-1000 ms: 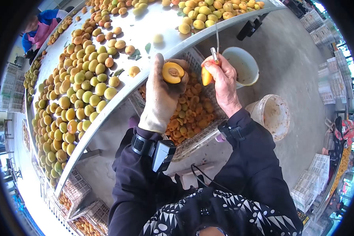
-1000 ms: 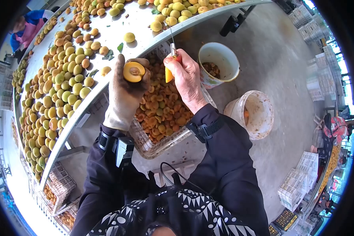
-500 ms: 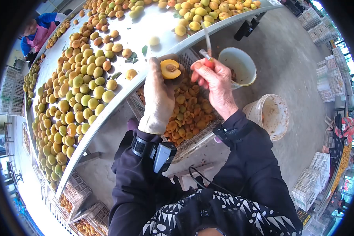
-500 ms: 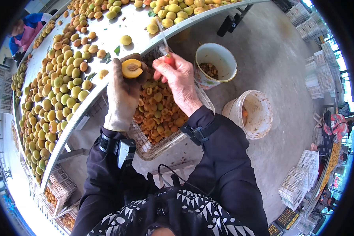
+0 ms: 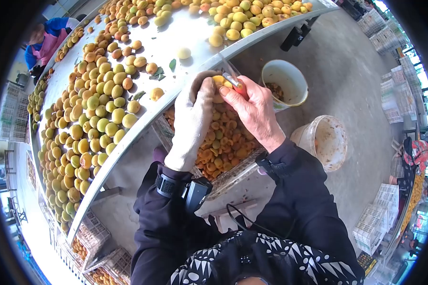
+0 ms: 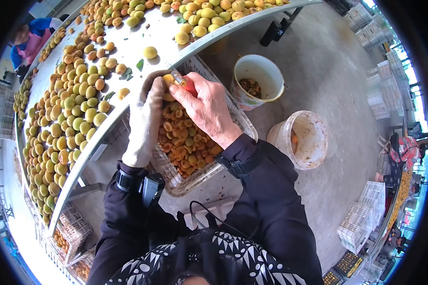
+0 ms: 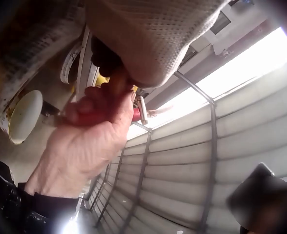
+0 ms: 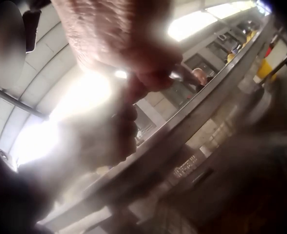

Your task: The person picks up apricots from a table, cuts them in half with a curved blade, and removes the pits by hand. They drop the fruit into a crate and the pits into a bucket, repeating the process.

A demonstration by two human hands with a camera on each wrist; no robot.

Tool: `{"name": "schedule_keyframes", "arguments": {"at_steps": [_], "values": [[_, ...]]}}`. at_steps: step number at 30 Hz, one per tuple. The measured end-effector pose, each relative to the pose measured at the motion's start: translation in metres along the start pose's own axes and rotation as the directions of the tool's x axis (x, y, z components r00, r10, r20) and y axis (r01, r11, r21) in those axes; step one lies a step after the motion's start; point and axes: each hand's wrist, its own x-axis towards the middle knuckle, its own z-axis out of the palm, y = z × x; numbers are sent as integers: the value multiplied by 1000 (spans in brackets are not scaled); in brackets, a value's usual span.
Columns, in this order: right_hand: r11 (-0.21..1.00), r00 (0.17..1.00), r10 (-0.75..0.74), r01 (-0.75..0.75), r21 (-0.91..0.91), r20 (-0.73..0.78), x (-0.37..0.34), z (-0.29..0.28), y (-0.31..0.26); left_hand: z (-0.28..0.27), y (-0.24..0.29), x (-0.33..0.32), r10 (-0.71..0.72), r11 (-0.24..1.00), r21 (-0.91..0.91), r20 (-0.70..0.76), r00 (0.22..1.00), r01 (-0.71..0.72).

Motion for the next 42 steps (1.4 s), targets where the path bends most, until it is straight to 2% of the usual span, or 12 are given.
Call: {"name": "schedule_keyframes", "arguments": {"at_steps": [3,9,11,18,20,24,29,32,34,36,38,42], "values": [[985,992,-127,128,-115,16,-1,-4,-4,0,-2,-2,18,1000,10,2,1000,-18],[984,983,-176,175,31,54,-1,-9,-11,4,18,-14,-58,993,-104,51,997,63],[986,989,-128,118,120,77,-5,-9,-14,7,21,-22,-171,967,-187,21,985,171],[960,998,-61,52,275,24,-20,-2,-31,4,30,-32,-55,988,-146,7,998,56],[947,999,-30,15,321,42,-23,-1,-30,1,35,-34,-152,964,-213,53,987,160],[926,998,7,-29,377,59,-26,-1,-27,1,31,-34,-106,970,-219,25,994,109],[880,987,126,-158,449,99,-19,-3,-28,-6,32,-27,-206,938,-259,122,971,232],[885,968,196,-242,398,154,-13,-7,-31,-11,32,-21,-166,940,-271,173,971,209],[928,983,134,-168,331,122,-11,-4,-29,-12,23,-20,-123,942,-290,171,977,170],[940,985,100,-139,312,140,-10,0,-24,-8,12,-17,-74,941,-331,-21,997,63],[990,989,-121,114,88,81,-9,8,-15,-7,13,-18,-66,944,-327,-31,997,52],[997,997,-75,75,-20,22,-9,3,-16,-2,9,-18,-150,958,-258,-79,986,125]]}}
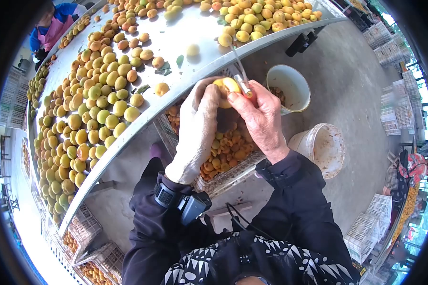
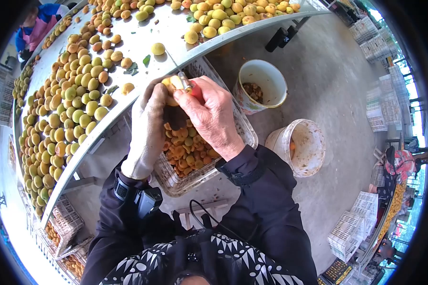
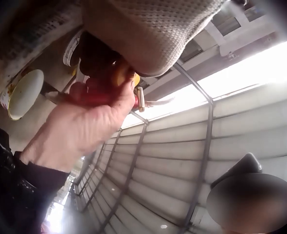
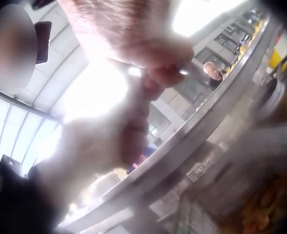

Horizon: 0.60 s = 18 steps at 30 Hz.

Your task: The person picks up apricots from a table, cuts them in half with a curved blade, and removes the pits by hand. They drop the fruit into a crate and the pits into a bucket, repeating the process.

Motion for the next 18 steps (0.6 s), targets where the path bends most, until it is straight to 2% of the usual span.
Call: {"name": "schedule_keyframes", "arguments": {"at_steps": [2,3,4,5,6,8,9,10,11,12,14,15,17,18], "values": [[1000,1000,22,-22,8,8,3,-4,-2,-5,0,3,48,989,135,56,997,-55],[997,994,63,-67,50,84,4,-7,-5,-8,12,2,35,970,236,119,992,-62],[989,982,101,-116,88,160,6,-12,-8,-9,13,2,34,969,238,118,992,-61],[988,948,154,-153,-26,277,8,-20,-8,-10,13,3,28,970,236,147,989,-62],[988,948,156,-155,-25,276,7,-18,-7,-10,14,3,21,970,235,176,984,-63],[990,982,112,-122,64,149,5,-9,-6,-8,15,2,-3,966,257,154,988,-37],[991,982,111,-121,64,151,5,-6,-6,-6,10,2,52,971,229,91,994,-72],[998,991,51,-54,14,125,4,-4,-6,-4,6,2,105,973,203,27,994,-109],[999,995,-10,14,-37,102,4,-3,-5,-2,1,1,139,965,224,22,990,-141],[999,995,-11,15,-38,103,3,-4,-3,-1,1,1,140,965,223,21,990,-141],[995,992,-89,93,-39,93,0,-5,3,-1,3,-1,43,988,143,68,997,-53],[995,992,-86,90,-39,94,-2,-5,2,-2,10,-5,-98,995,29,120,988,95],[990,993,-119,117,83,25,-7,-3,-1,1,15,-10,-106,994,25,113,988,104],[990,993,-119,117,83,26,-9,-3,-4,2,16,-12,-112,994,20,108,988,110]]}}
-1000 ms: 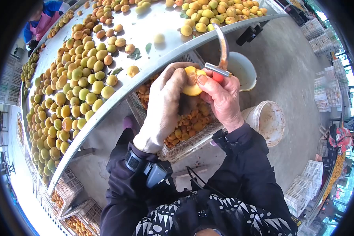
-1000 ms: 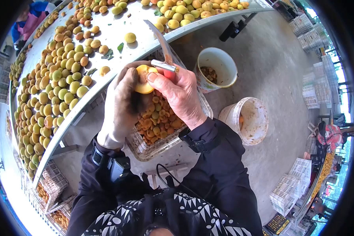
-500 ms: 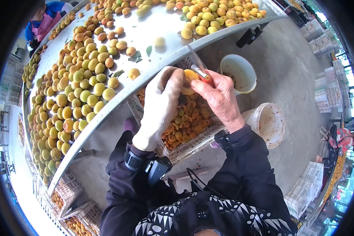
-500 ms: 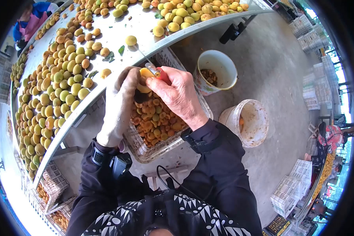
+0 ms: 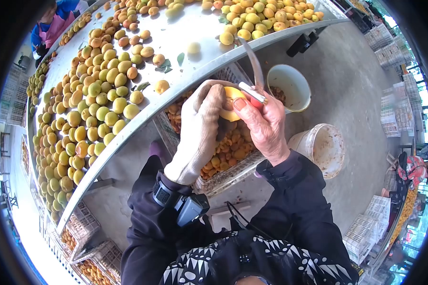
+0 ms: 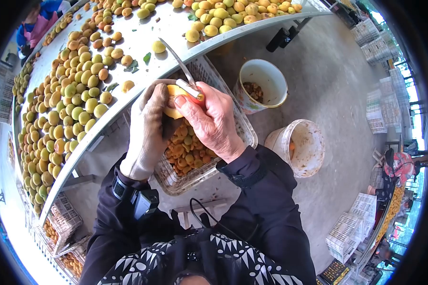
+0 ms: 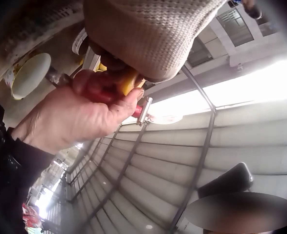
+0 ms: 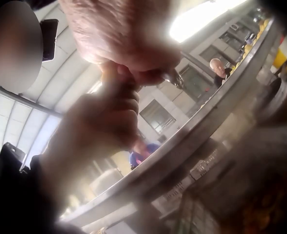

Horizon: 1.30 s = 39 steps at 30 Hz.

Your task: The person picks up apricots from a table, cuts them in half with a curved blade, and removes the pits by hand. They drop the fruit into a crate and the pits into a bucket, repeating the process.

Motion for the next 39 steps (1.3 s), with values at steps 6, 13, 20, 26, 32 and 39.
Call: {"name": "schedule_keyframes", "arguments": {"at_steps": [6,13,20,26,32,39], "values": [[991,996,75,-70,112,-40,-9,2,-9,0,-6,-5,253,945,199,64,965,-260],[997,1000,-12,14,82,-25,-11,-3,-6,-1,4,-6,-17,998,-56,55,998,20],[978,989,145,-145,147,10,-6,-6,-7,-10,19,-4,-160,982,-83,137,978,172],[777,903,406,-421,468,138,-4,-12,-10,-13,11,4,118,984,124,101,988,-131],[801,885,414,-465,377,212,3,-7,-14,-27,16,6,86,960,237,263,961,-151],[916,939,344,-333,223,-9,3,3,-4,-16,-5,5,45,999,3,29,999,-45]]}}
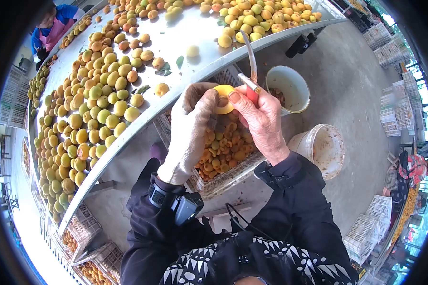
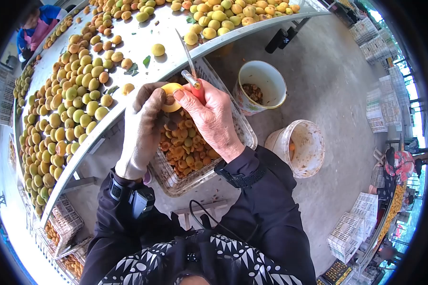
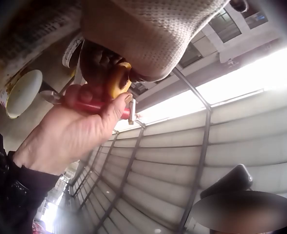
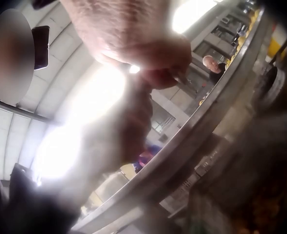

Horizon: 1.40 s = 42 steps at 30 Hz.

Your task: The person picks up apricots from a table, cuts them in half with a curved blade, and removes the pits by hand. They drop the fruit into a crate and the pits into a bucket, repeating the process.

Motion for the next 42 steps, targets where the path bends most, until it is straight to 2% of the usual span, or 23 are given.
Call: {"name": "schedule_keyframes", "arguments": {"at_steps": [3,5,6,7,9,10,12,13,16,18,21,22,23,25,27,28,29,31,34,37,38,39,42], "values": [[999,1000,-21,21,-45,-2,0,-4,1,-5,-1,2,-71,997,8,0,997,71],[953,983,182,-186,241,37,0,-5,-1,-10,0,3,-25,1000,12,59,998,25],[936,982,189,-189,298,30,1,-3,0,-6,4,2,-52,998,18,-22,998,52],[935,982,188,-188,299,29,2,-4,2,-6,4,2,-51,998,19,-21,998,52],[873,977,198,-211,441,76,4,-6,7,-6,2,3,48,993,-109,44,998,-43],[873,978,197,-209,441,75,3,-6,7,-5,0,3,49,993,-108,44,998,-43],[769,958,282,-260,583,55,3,-1,5,-2,-2,4,200,979,8,103,974,-202],[770,959,280,-256,585,51,1,2,5,4,-2,1,202,979,-47,105,974,-198],[656,943,327,-271,705,59,-5,14,14,13,-11,1,298,950,78,54,953,-301],[672,940,330,-295,679,82,-7,18,16,14,-12,3,320,934,170,-5,947,-314],[744,915,391,-377,552,98,-8,13,7,5,-13,8,264,957,126,-3,964,-262],[856,948,318,-284,431,-7,-7,11,8,0,-9,10,313,917,243,52,948,-316],[939,969,225,-189,289,-98,-6,8,8,-4,-5,9,314,917,242,51,948,-317],[948,977,190,-156,278,-100,0,1,1,-6,1,9,277,872,361,189,942,-330],[980,988,156,-155,128,4,7,-5,-6,-4,5,4,265,880,348,208,942,-324],[965,971,215,-227,132,103,7,-12,-7,-5,8,2,201,905,330,226,953,-269],[964,972,216,-228,136,98,7,-13,-6,-6,10,2,137,926,312,244,960,-211],[994,982,91,-100,47,164,7,-14,-5,-8,7,4,165,924,299,249,955,-237],[995,990,71,-80,67,124,5,-9,-5,-6,6,2,120,931,310,244,962,-195],[991,994,93,-99,93,59,4,-5,-1,5,0,-5,149,958,219,165,975,-183],[991,994,92,-98,92,60,3,-5,-2,6,4,-8,95,970,209,126,987,-120],[975,987,139,-151,160,86,2,-5,-2,7,6,-9,40,979,196,87,995,-56],[930,972,208,-231,285,110,-4,-1,0,6,2,-12,59,982,176,74,995,-71]]}}
